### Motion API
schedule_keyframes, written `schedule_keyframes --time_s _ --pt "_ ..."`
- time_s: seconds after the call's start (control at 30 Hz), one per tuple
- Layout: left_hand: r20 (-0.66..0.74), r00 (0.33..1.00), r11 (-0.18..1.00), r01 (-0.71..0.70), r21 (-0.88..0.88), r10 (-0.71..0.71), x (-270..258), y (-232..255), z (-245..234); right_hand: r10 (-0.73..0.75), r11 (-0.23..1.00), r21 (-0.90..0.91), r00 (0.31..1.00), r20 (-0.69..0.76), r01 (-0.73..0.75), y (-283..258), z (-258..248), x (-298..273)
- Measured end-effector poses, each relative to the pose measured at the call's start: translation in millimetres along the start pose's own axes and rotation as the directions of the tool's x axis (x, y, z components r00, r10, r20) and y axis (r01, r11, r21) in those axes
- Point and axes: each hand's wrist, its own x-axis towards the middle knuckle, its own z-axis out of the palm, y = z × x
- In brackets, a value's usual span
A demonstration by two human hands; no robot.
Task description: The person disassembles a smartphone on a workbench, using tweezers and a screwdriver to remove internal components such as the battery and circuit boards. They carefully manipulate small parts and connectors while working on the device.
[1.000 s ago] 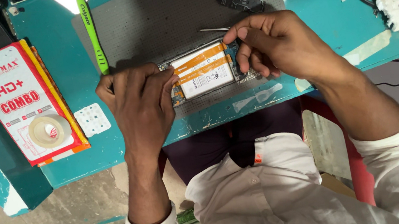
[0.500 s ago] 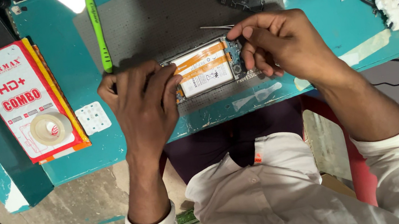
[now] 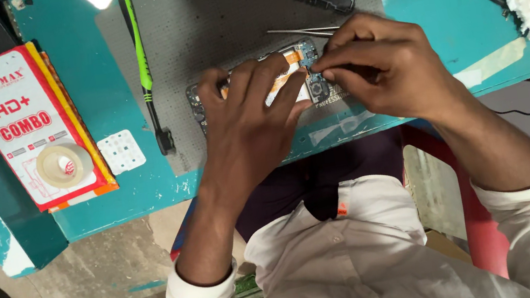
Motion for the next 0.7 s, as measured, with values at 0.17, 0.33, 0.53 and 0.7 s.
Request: schedule_keyframes --time_s 0.17,0.33,0.53,0.7 --pt "0.019 1.0 1.0 -0.002 -0.018 0.002 -2.9 -4.7 9.0 -0.048 0.999 -0.022 0.999 0.018 0.048 0.9 -0.9 1.4" --pt "0.007 1.0 0.999 -0.02 0.025 0.02 -6.8 -6.3 16.0 -0.065 0.993 -0.09 0.995 0.08 0.072 -2.2 -6.9 0.3" --pt "-0.007 0.998 0.994 -0.057 0.094 0.058 -8.2 -6.5 17.3 -0.116 0.94 -0.301 0.979 0.165 0.162 -10.7 -15.2 0.0" --pt "-0.072 0.997 0.999 -0.016 0.05 0.02 -1.0 -4.8 8.9 -0.125 0.907 -0.376 0.974 0.189 0.19 -21.5 -17.6 2.4"
